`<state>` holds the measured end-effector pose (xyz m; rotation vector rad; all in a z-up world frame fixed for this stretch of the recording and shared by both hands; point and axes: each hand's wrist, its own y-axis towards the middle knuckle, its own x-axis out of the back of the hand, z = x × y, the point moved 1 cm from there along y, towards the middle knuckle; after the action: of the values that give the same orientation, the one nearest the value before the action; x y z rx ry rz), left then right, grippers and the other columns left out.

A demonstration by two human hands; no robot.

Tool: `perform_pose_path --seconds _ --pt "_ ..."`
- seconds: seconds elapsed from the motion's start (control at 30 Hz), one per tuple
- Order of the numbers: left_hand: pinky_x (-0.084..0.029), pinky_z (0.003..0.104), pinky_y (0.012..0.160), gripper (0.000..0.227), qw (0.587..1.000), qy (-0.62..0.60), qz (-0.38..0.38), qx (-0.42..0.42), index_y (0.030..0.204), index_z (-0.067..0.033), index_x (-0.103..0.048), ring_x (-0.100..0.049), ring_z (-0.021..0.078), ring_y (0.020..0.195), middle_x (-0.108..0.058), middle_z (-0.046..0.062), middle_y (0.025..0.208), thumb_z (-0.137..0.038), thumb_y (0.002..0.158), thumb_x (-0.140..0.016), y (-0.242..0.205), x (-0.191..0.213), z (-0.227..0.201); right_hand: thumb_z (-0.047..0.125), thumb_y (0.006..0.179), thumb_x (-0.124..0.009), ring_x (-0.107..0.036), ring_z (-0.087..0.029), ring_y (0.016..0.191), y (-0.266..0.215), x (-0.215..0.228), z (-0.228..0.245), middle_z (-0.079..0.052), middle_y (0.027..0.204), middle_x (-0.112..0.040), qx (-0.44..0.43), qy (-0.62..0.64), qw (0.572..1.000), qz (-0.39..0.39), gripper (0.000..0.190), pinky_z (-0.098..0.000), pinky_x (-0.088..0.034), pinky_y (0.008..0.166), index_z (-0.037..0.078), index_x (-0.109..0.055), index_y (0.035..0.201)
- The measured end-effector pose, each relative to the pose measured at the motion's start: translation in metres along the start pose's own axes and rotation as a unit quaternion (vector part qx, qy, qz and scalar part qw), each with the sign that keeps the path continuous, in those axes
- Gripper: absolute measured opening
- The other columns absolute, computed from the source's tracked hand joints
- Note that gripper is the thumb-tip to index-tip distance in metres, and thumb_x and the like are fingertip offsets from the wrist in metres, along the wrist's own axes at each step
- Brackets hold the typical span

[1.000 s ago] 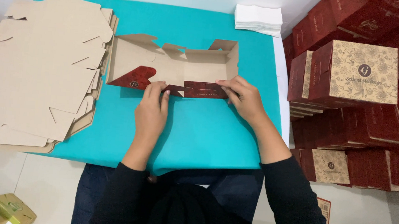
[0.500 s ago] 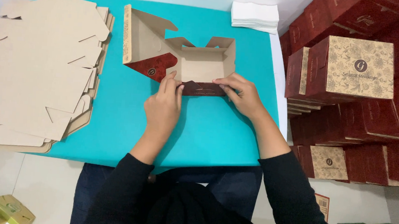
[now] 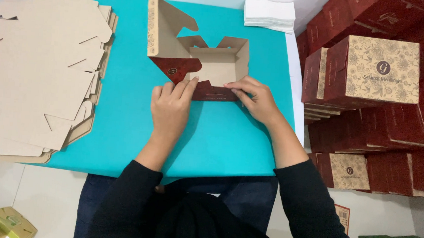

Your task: The person assembles a flat cardboard piece into a box by folding the sides and tucking the flaps. They then place a white tissue paper inside the box and close the lid.

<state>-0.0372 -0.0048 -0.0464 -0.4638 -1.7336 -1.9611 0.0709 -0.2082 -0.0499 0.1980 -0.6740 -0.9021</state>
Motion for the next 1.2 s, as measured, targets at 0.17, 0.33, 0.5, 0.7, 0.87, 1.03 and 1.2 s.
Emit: perform_pose_path --seconds 0.17,0.33,0.5,0.7,0.87,1.03,1.2 --pt "-0.043 0.024 0.068 0.017 0.992 -0.123 0.003 0.013 0.101 -0.0285 -0.069 -0.059 0.0088 0.069 -0.066 -0.014 0.091 -0.017 0.089 -0.068 -0.004 -0.011 0.012 -0.002 0.093 -0.058 -0.056 -0.014 0.051 0.001 0.000 0.006 -0.006 0.083 -0.064 0.004 -0.007 1.000 0.001 0.022 -0.0297 -0.048 0.057 0.010 -0.071 0.106" --pt "-0.046 0.023 0.062 0.015 0.967 -0.250 0.035 0.018 0.101 -0.0266 -0.068 -0.065 0.0088 0.074 -0.068 -0.014 0.095 -0.015 0.092 -0.064 0.004 -0.008 0.013 0.001 0.092 -0.060 -0.058 -0.016 0.054 0.005 0.000 0.014 -0.003 0.083 -0.065 0.040 -0.043 0.998 0.004 0.020 -0.0349 -0.048 0.070 0.011 -0.071 0.105" --pt "-0.049 0.025 0.060 0.008 0.971 -0.227 0.067 -0.043 0.093 -0.0237 -0.066 -0.063 0.0113 0.064 -0.063 -0.011 0.084 -0.017 0.091 -0.062 0.011 -0.015 0.016 0.001 0.091 -0.060 -0.058 -0.015 0.059 0.003 -0.003 0.008 -0.002 0.084 -0.066 0.022 -0.033 0.999 0.005 0.022 -0.0334 -0.046 0.077 0.014 -0.072 0.104" --pt "-0.044 0.020 0.055 0.022 0.992 -0.065 0.073 -0.083 0.102 -0.0327 -0.060 -0.054 0.0025 0.044 -0.059 -0.014 0.079 -0.015 0.092 -0.053 -0.001 -0.025 0.013 0.000 0.092 -0.059 -0.060 -0.018 0.065 0.006 -0.002 0.012 -0.003 0.083 -0.065 0.009 -0.056 0.998 0.015 0.022 -0.0341 -0.047 0.073 0.013 -0.071 0.105" --pt "-0.042 0.021 0.053 0.024 0.993 -0.063 0.079 -0.066 0.102 -0.0319 -0.056 -0.050 0.0051 0.040 -0.055 -0.012 0.078 -0.013 0.090 -0.049 -0.008 -0.021 0.011 -0.001 0.092 -0.059 -0.063 -0.022 0.075 0.005 -0.005 0.014 -0.004 0.086 -0.065 0.007 -0.114 0.993 0.018 0.024 -0.0354 -0.049 0.074 0.013 -0.070 0.107" --pt "-0.044 0.019 0.055 0.032 0.992 -0.079 0.077 -0.060 0.108 -0.0336 -0.058 -0.051 0.0046 0.041 -0.054 -0.012 0.083 -0.010 0.089 -0.047 -0.015 -0.029 0.010 -0.004 0.091 -0.058 -0.062 -0.022 0.075 0.004 -0.008 0.017 -0.006 0.085 -0.064 0.008 -0.102 0.995 0.007 0.022 -0.0339 -0.050 0.070 0.010 -0.070 0.105" --pt "-0.049 0.022 0.058 0.026 0.983 -0.168 0.067 -0.043 0.106 -0.0302 -0.061 -0.060 0.0079 0.052 -0.058 -0.010 0.087 -0.013 0.088 -0.051 -0.008 -0.035 0.000 -0.003 0.093 -0.057 -0.058 -0.018 0.073 0.004 -0.008 0.010 -0.005 0.083 -0.062 0.021 -0.058 0.998 0.007 0.022 -0.0319 -0.048 0.068 0.009 -0.070 0.107"
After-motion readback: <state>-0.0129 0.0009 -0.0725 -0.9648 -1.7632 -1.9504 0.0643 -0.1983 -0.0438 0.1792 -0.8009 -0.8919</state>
